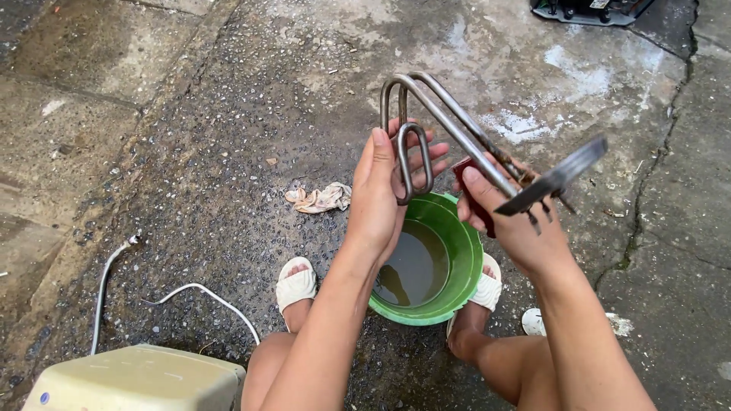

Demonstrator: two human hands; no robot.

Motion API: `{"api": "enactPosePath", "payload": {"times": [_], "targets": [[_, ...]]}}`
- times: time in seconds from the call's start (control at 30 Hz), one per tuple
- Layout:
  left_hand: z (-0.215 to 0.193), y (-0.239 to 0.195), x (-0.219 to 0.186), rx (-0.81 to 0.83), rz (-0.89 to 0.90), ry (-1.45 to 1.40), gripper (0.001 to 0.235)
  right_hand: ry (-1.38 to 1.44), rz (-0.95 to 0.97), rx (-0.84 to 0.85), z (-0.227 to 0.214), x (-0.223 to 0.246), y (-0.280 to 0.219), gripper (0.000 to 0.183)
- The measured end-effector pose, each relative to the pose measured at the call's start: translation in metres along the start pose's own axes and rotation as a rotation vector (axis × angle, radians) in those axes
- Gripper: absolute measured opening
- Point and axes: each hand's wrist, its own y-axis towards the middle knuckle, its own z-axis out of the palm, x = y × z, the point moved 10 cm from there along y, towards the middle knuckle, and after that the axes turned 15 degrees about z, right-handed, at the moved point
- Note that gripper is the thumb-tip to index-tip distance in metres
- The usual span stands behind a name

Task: The person scrubs a metal immersion heater element with a red abrasive block while rinsing it in a green bucket of water. They repeatedly dip the element into the water and scrub the coiled metal tubes and the circular base to remove residue.

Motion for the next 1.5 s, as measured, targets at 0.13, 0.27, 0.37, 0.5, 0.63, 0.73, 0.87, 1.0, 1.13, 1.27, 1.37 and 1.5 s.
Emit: {"api": "enactPosePath", "payload": {"times": [0.13, 0.27, 0.37, 0.5, 0.63, 0.73, 0.87, 1.0, 1.13, 1.27, 1.37, 1.5], "targets": [[0.007, -0.005, 0.008, 0.000, -0.056, -0.129, 0.054, -0.041, -0.012, 0.028, 0.013, -0.003, -0.005, 0.022], [0.016, -0.012, 0.001, -0.026, -0.131, -0.132, 0.052, -0.041, -0.110, 0.060, 0.012, -0.009, -0.003, 0.029], [-0.008, -0.011, 0.032, -0.036, -0.152, -0.146, 0.048, -0.158, -0.163, 0.059, 0.025, 0.034, -0.016, 0.016], [-0.014, -0.014, 0.047, -0.110, -0.161, -0.280, 0.043, -0.144, -0.122, 0.068, 0.022, 0.013, -0.003, 0.018], [-0.013, -0.017, 0.042, -0.172, -0.174, -0.119, 0.046, -0.511, -0.033, -0.045, 0.025, -0.009, 0.011, 0.025], [-0.001, -0.019, 0.027, -0.127, -0.122, -0.041, 0.048, -0.477, -0.035, -0.115, 0.012, -0.037, 0.027, 0.031], [0.002, -0.015, 0.015, -0.115, -0.043, 0.007, 0.049, -0.148, -0.137, -0.190, 0.012, -0.031, 0.029, 0.030], [-0.005, -0.016, 0.017, -0.222, -0.042, -0.006, 0.047, -0.102, -0.121, -0.210, 0.024, -0.013, 0.024, 0.036], [-0.008, -0.016, 0.017, -0.272, -0.052, -0.068, 0.044, -0.090, -0.067, -0.116, 0.030, -0.021, 0.020, 0.032], [-0.013, -0.024, 0.030, -0.299, -0.073, -0.065, 0.046, -0.239, -0.098, -0.037, 0.035, 0.002, 0.020, 0.029], [-0.012, -0.022, 0.028, -0.341, -0.052, -0.067, 0.043, -0.087, -0.213, -0.199, 0.018, -0.016, 0.037, 0.030], [-0.024, -0.024, 0.044, -0.398, -0.081, -0.102, 0.042, -0.330, -0.112, -0.268, 0.023, 0.013, 0.018, 0.019]]}}
